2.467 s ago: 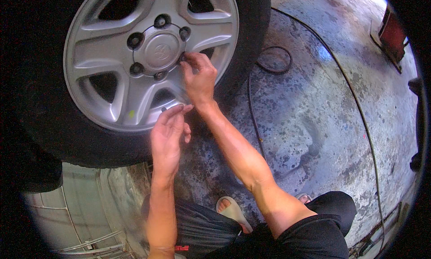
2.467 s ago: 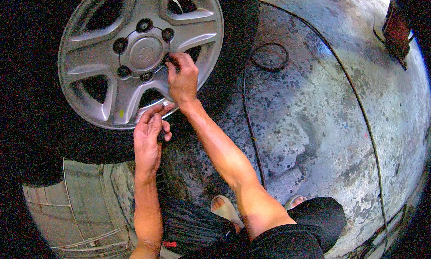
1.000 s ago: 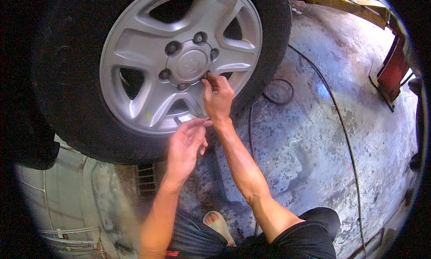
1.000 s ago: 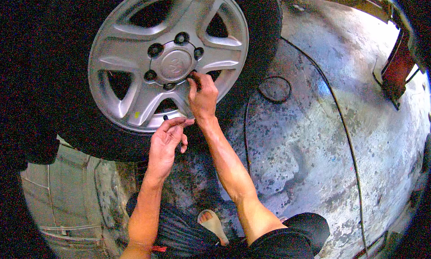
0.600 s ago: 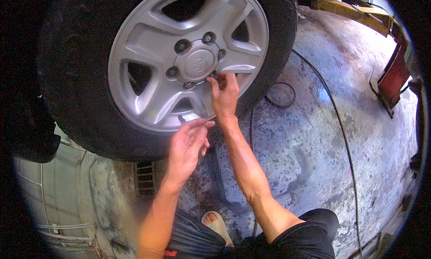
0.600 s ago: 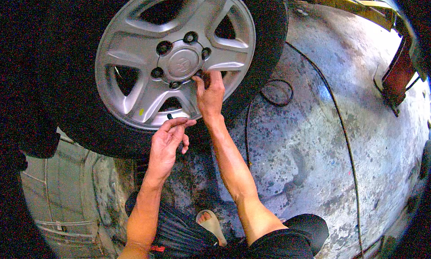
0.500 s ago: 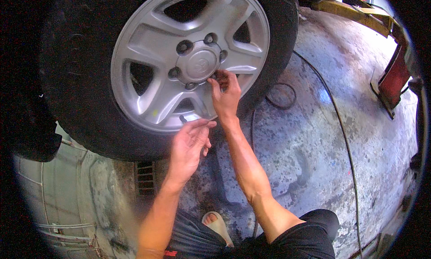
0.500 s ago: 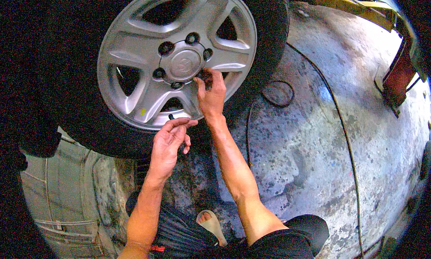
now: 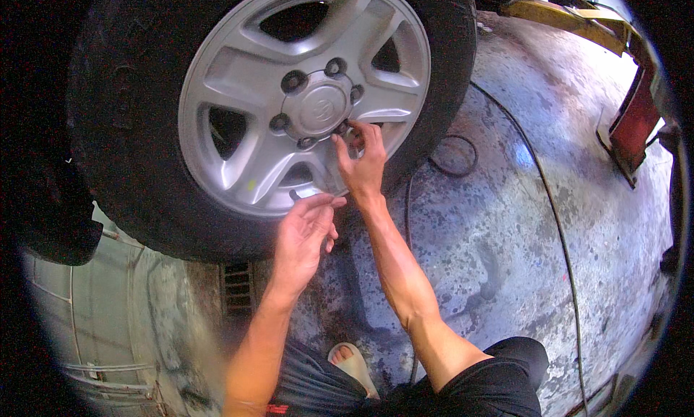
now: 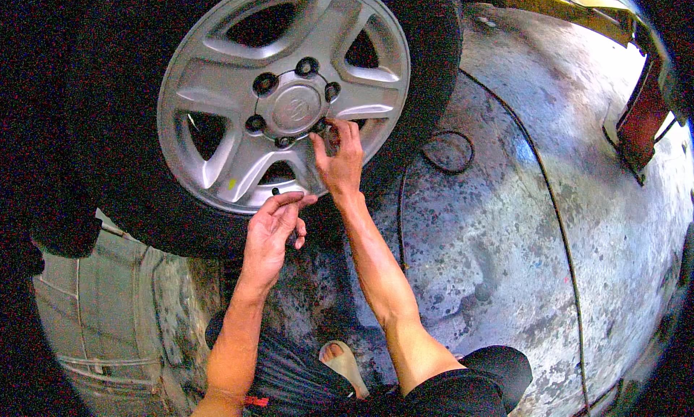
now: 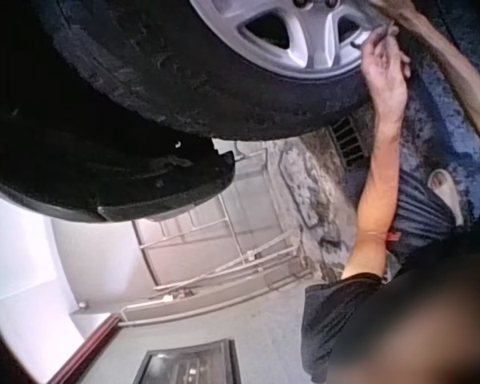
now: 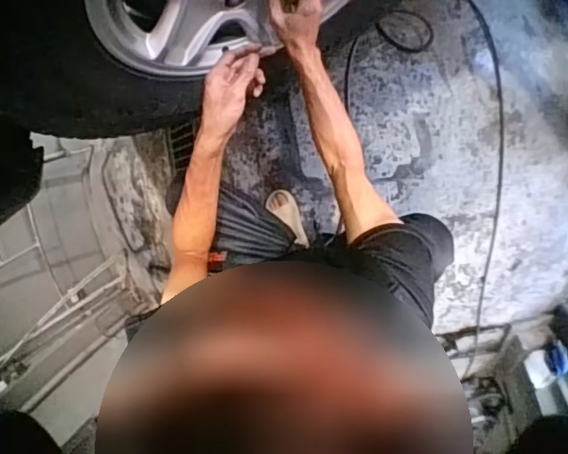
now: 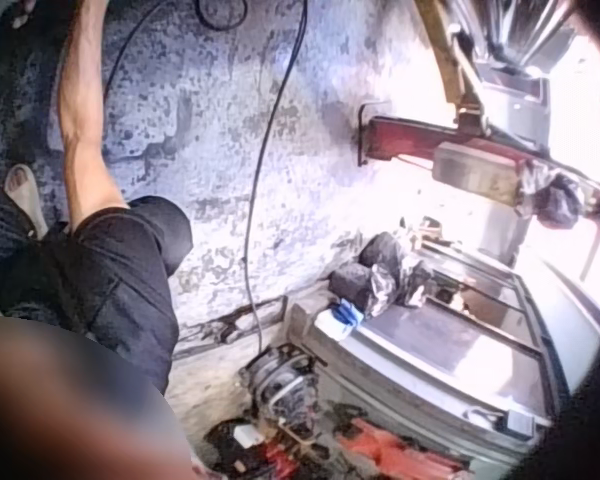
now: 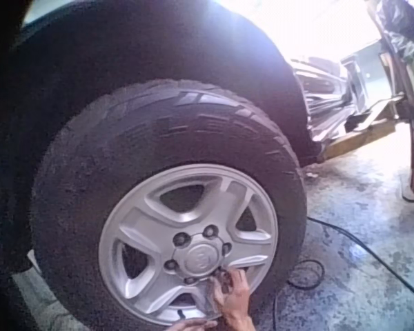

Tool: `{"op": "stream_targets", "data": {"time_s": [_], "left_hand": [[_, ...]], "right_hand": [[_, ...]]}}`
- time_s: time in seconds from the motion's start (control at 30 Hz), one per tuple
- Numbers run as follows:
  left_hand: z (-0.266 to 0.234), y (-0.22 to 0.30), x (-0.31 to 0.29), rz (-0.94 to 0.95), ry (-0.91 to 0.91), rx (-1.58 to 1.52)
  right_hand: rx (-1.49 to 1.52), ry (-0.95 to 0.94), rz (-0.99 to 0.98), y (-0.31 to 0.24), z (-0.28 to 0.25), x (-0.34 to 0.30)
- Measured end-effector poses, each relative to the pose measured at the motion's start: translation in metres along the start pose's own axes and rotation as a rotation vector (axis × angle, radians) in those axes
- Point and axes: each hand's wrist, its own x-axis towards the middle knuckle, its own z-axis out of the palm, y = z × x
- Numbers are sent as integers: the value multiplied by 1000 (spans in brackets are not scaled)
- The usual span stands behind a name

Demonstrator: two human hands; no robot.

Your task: The person mounts a tire onto a car wheel hub, aligns the rim, and secures it by hand-threading lug nuts. A coworker uses an impact wrench to tighten the lug nuts, and the person finishes by hand-tightening the remaining nuts.

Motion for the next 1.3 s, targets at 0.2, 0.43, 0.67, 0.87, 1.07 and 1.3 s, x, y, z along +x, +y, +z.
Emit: {"op": "stream_targets", "data": {"time_s": [0.2, 0.43, 0.67, 0.87, 1.07, 1.3], "left_hand": [[1, 0, -1, -5, 6, 1], [0, 0, 0, 2, 10, 12], [2, -3, 1, 22, 9, 66], [2, -2, 1, 20, 12, 66], [2, -3, 0, 27, 6, 61], [0, 0, 0, -16, -1, -1]], "right_hand": [[-50, 9, -88, 3, 3, 2], [53, 50, 14, -6, -2, 1], [-64, 26, -76, 8, 6, -1], [29, 103, -57, 9, 6, -7], [-36, 47, -86, 14, 8, -5], [6, 109, -50, 13, 12, -11]]}}
